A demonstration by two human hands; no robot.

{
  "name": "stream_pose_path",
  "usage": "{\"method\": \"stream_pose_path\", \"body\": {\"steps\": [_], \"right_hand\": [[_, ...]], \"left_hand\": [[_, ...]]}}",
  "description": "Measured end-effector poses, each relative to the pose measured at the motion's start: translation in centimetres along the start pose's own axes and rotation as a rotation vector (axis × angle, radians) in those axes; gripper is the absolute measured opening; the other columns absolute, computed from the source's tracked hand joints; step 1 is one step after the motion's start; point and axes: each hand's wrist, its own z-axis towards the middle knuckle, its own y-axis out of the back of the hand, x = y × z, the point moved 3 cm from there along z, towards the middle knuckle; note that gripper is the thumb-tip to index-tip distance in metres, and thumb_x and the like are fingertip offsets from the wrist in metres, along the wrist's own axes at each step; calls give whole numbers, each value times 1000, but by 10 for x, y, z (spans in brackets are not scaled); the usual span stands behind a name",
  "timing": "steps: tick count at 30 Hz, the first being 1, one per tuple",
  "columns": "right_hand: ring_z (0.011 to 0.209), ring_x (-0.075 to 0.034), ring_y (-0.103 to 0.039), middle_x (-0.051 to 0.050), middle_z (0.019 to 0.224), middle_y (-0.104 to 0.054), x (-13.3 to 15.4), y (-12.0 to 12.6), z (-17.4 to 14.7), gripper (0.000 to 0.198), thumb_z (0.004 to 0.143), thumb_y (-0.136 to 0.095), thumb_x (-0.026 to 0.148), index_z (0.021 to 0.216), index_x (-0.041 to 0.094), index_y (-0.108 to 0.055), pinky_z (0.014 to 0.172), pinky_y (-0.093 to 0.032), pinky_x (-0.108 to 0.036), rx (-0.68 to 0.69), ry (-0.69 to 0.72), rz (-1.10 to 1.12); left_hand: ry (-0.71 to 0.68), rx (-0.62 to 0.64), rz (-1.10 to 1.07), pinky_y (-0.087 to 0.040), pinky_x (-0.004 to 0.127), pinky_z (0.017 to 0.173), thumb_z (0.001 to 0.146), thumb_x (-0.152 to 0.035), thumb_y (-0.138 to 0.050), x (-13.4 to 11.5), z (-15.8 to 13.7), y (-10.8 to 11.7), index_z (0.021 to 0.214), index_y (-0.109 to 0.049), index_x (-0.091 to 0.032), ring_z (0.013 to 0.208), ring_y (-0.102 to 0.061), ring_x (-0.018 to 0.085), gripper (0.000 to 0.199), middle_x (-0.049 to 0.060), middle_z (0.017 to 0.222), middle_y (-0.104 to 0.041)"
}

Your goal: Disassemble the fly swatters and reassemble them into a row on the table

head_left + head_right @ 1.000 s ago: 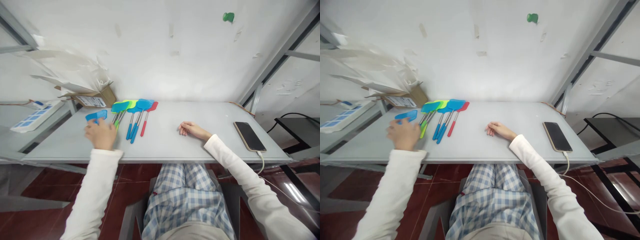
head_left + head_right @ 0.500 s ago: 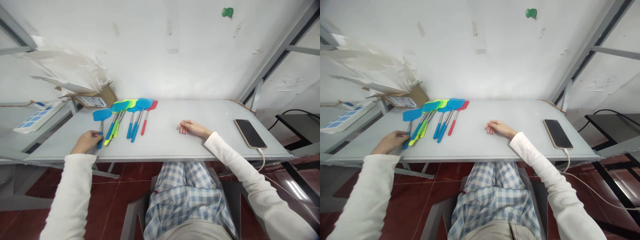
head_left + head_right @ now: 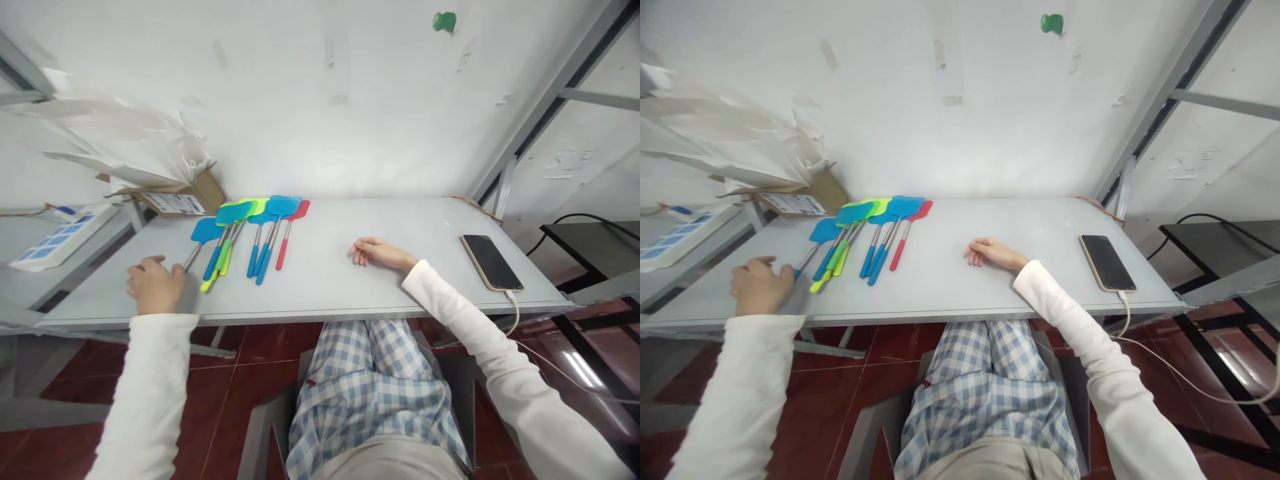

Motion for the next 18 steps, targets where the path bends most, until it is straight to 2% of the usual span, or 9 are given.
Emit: {"method": "stream_pose_path", "body": {"steps": [1, 2, 4, 7, 9, 11, 14, 18], "right_hand": [[59, -8, -59, -4, 73, -70, 0, 0, 0, 28, 99, -51, 32, 88, 13, -67, 61, -48, -22, 3, -4, -2], [59, -8, -59, -4, 73, -70, 1, 0, 0, 28, 99, -50, 31, 88, 13, -67, 61, -48, -22, 7, -9, -3], [59, -8, -59, -5, 73, -70, 1, 0, 0, 27, 100, -49, 29, 87, 12, -67, 62, -48, -22, 16, -18, -5], [60, -9, -60, -5, 73, -70, 0, 1, 2, 27, 100, -48, 28, 87, 12, -67, 61, -48, -22, 10, -24, 7], [59, -9, -60, -5, 72, -70, 0, 1, 3, 27, 100, -47, 26, 87, 13, -66, 61, -48, -22, 4, -32, 22], [58, -8, -60, -5, 71, -70, -1, 1, 5, 28, 101, -44, 23, 86, 13, -66, 60, -48, -22, 3, -39, 34], [56, -8, -58, -4, 70, -70, -1, 0, 6, 30, 101, -41, 21, 87, 13, -66, 59, -48, -22, 6, -24, 39], [56, -8, -59, -4, 70, -70, -1, 0, 7, 28, 101, -44, 24, 87, 13, -66, 58, -48, -21, 6, -11, 47]], "left_hand": [[19, -93, -15, -45, 56, 96, 88, -27, -39, -17, -7, 2, 122, -53, 1, 117, -54, 40, 46, 31, 123, -58], [-66, -98, -74, -45, 50, 100, 90, -24, -35, -40, -14, 1, 124, -54, -1, 122, -52, 36, 45, 27, 124, -59], [-261, 19, -168, -43, 42, 105, 92, -26, -35, -88, -27, -11, 119, -59, -5, 122, -53, 31, 42, 22, 120, -62], [-223, 197, -71, -42, 46, 105, 88, -33, -45, -132, -32, -38, 123, -58, 1, 121, -54, 38, 51, 29, 122, -59], [-178, 248, 19, -43, 48, 102, 87, -32, -45, -140, -29, -52, 123, -58, 3, 120, -55, 42, 52, 33, 122, -58], [-173, 259, 53, -44, 48, 100, 87, -32, -44, -139, -25, -59, 121, -59, 1, 118, -57, 42, 50, 33, 120, -61], [-176, 251, 44, -47, 46, 95, 85, -36, -48, -132, -20, -62, 122, -59, -2, 112, -60, 40, 50, 29, 114, -65], [-217, 214, 57, -49, 44, 91, 85, -30, -48, -134, -20, -59, 121, -58, -4, 113, -60, 38, 46, 27, 114, -65]]}}
